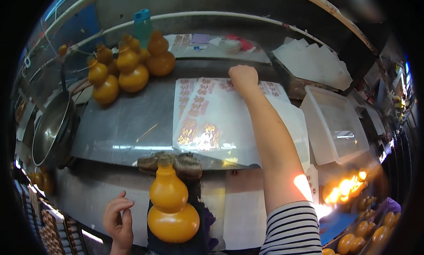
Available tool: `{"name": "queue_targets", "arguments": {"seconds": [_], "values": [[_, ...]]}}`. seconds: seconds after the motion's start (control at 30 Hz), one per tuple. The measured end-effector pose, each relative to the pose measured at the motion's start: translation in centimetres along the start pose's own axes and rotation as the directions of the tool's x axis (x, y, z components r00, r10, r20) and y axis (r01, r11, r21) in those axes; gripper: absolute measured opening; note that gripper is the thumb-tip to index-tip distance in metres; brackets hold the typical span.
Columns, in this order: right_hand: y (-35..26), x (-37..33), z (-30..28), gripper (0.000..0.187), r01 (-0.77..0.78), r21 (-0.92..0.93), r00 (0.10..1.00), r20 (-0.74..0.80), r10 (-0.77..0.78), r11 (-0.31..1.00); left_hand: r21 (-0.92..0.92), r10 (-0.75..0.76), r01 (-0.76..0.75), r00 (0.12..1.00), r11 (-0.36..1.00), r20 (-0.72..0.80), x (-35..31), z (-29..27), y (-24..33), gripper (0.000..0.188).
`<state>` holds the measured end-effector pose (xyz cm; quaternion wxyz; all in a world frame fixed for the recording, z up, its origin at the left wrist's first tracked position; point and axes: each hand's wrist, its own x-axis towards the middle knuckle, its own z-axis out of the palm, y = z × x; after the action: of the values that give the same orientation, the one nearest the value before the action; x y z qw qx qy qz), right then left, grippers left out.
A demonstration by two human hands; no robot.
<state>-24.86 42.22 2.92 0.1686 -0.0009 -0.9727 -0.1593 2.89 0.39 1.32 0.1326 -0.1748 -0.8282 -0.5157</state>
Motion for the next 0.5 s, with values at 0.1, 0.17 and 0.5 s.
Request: {"name": "queue_targets", "arguments": {"seconds": [0.1, 0.17, 0.5], "values": [[-1.6, -2.1, -0.7, 0.011, 0.01, -0.088, 0.996, -0.083, -0.017, 0.996, -0.067, 0.122, -0.116, 0.988, 0.991, 0.096, 0.2, 0.1, 0.6, 0.013], [-2.4, -3.1, -3.5, 0.013, -0.007, -0.113, 0.98, -0.197, -0.016, 0.994, -0.076, 0.232, -0.22, 0.948, 0.972, 0.22, -0.4, -0.1, 0.8, 0.044], [-3.1, -20.0, -17.3, 0.02, -0.065, 0.128, 0.947, -0.304, 0.101, 0.99, 0.126, 0.359, -0.445, 0.834, 0.887, 0.419, -1.1, 1.9, 4.0, 0.075]]}}
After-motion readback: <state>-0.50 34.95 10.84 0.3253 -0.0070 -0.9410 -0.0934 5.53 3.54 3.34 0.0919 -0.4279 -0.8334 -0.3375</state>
